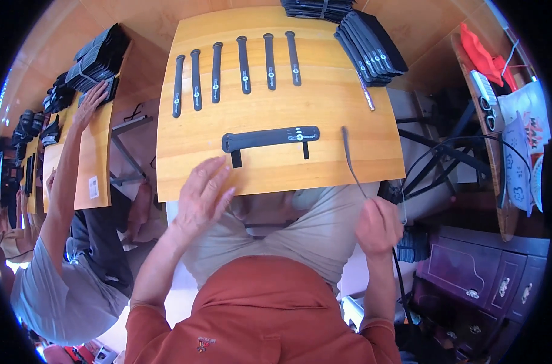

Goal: Sorting and stacking small black textile straps on a wooden table in a workshop environment.

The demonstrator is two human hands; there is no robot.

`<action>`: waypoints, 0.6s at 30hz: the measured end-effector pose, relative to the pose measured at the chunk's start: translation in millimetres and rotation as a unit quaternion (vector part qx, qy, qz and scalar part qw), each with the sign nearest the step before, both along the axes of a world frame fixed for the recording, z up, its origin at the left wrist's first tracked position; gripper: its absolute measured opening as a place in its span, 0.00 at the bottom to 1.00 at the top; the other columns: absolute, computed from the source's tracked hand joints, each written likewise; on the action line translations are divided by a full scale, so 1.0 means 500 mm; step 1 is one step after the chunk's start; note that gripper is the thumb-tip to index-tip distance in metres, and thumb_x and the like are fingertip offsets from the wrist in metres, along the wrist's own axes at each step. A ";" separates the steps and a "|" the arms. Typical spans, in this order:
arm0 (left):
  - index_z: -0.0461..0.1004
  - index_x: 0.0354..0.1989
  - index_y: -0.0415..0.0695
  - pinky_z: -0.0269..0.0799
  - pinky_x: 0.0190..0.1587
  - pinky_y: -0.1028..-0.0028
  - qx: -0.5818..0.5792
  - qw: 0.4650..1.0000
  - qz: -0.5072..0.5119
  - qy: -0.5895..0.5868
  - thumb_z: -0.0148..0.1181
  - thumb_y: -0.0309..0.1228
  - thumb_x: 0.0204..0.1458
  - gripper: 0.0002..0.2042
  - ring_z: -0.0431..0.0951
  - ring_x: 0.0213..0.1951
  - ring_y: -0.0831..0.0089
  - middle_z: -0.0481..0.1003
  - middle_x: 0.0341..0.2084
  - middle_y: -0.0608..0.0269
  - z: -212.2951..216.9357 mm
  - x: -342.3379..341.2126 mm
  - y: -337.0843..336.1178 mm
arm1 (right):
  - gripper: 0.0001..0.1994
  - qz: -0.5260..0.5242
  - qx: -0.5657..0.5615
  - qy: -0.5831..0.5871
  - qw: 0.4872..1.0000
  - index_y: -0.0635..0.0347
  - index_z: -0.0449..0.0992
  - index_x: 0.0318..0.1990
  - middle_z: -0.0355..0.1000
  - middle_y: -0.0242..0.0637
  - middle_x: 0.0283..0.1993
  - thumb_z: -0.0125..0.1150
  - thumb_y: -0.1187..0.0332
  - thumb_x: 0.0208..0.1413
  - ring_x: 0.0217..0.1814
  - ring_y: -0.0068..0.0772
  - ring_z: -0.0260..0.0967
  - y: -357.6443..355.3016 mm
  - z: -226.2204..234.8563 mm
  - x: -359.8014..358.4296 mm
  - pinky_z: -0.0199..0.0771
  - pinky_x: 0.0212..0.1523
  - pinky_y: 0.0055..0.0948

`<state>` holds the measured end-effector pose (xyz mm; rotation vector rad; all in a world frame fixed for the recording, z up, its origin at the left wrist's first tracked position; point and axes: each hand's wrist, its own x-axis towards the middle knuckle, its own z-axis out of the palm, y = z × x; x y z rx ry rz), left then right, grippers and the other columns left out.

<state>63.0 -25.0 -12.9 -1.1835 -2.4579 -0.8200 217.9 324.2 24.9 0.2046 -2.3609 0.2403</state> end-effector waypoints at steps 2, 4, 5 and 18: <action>0.73 0.59 0.37 0.79 0.57 0.55 0.011 1.000 0.000 0.014 0.75 0.27 0.49 0.28 0.77 0.58 0.46 0.73 0.59 0.43 0.001 0.037 0.031 | 0.11 -0.012 -0.004 0.012 1.000 0.66 0.79 0.42 0.78 0.46 0.38 0.66 0.84 0.50 0.35 0.49 0.79 -0.014 0.053 0.029 0.82 0.35 0.39; 0.71 0.62 0.38 0.76 0.59 0.51 0.084 0.996 -0.031 -0.001 0.78 0.27 0.47 0.32 0.75 0.59 0.41 0.71 0.61 0.38 0.002 0.071 0.065 | 0.11 -0.021 -0.010 0.025 0.999 0.64 0.79 0.41 0.77 0.44 0.36 0.67 0.83 0.50 0.34 0.46 0.79 -0.030 0.097 0.049 0.81 0.34 0.37; 0.71 0.62 0.38 0.76 0.59 0.51 0.084 0.996 -0.032 -0.003 0.78 0.27 0.47 0.32 0.75 0.59 0.41 0.71 0.61 0.38 0.012 0.081 0.088 | 0.11 0.024 -0.096 0.033 0.995 0.63 0.79 0.42 0.77 0.43 0.36 0.67 0.82 0.50 0.33 0.45 0.79 -0.039 0.121 0.060 0.80 0.33 0.35; 0.73 0.63 0.35 0.82 0.41 0.64 0.143 0.944 -0.132 -0.266 0.67 0.19 0.53 0.26 0.84 0.37 0.56 0.81 0.41 0.49 0.064 0.114 0.094 | 0.15 0.201 -0.578 -0.157 0.775 0.70 0.80 0.51 0.77 0.49 0.46 0.73 0.78 0.56 0.42 0.33 0.79 -0.071 0.070 -0.023 0.84 0.40 0.27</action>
